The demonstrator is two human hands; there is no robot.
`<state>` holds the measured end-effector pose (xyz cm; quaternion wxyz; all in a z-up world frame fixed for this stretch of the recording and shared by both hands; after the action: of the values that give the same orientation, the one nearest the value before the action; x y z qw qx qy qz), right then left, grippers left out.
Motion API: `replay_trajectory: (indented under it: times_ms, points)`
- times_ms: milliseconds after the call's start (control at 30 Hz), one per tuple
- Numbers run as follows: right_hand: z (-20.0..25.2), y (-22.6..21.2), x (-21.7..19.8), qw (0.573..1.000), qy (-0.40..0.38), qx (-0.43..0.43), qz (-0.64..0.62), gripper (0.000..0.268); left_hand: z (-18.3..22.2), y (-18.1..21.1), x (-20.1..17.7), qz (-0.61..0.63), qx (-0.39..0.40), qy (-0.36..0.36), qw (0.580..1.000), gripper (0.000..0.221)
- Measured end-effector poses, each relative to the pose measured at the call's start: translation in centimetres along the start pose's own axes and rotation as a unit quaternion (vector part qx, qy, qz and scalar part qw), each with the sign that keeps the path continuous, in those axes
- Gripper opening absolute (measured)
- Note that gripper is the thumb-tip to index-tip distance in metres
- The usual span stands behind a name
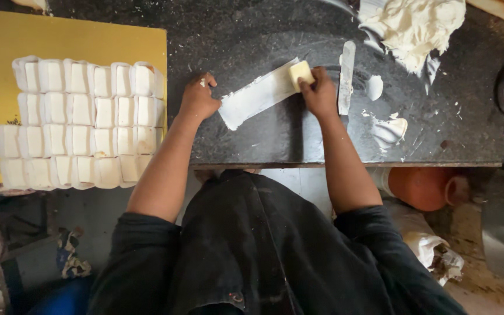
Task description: The person wraps pastry slices in paper strips by hand and arranges them on a tray.
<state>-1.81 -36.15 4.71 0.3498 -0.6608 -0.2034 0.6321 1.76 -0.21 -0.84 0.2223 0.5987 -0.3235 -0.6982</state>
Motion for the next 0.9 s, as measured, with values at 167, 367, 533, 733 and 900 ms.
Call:
replay_trajectory:
  times_ms: [167,367,533,733,900]
  points:
    - [2.9,-3.4,1.5,0.969,0.087,-0.177,0.151,0.052,0.0,0.3,-0.2,0.003,-0.014,-0.008,1.0,0.045]
    - [4.8,-4.8,3.6,0.962,0.115,-0.187,0.161,0.098,0.8,0.4,-0.1,-0.04,0.066,0.028,0.997,0.017]
    - [3.3,-2.3,3.7,0.99,0.099,-0.09,0.038,0.091,0.5,-0.6,1.0,-0.047,0.066,0.036,0.996,0.013]
    - [3.7,-5.0,4.0,0.989,0.051,-0.061,0.12,0.068,0.4,-0.9,0.9,-0.021,0.055,0.034,0.998,0.013]
    - [6.2,-7.6,5.8,0.958,0.068,-0.222,0.165,0.066,0.8,-0.2,0.3,-0.003,0.044,0.042,0.998,0.014]
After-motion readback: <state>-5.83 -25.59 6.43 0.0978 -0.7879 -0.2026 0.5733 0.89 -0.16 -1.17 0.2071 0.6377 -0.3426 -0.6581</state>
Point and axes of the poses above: each hand's wrist, its own z-axis away from the middle knuckle, its own x-axis out of the palm, y = z × x, the point moved 2 cm from there along -z, towards the middle knuckle, and after that the axes turned 1 degree about -z, right-handed, at the moved point
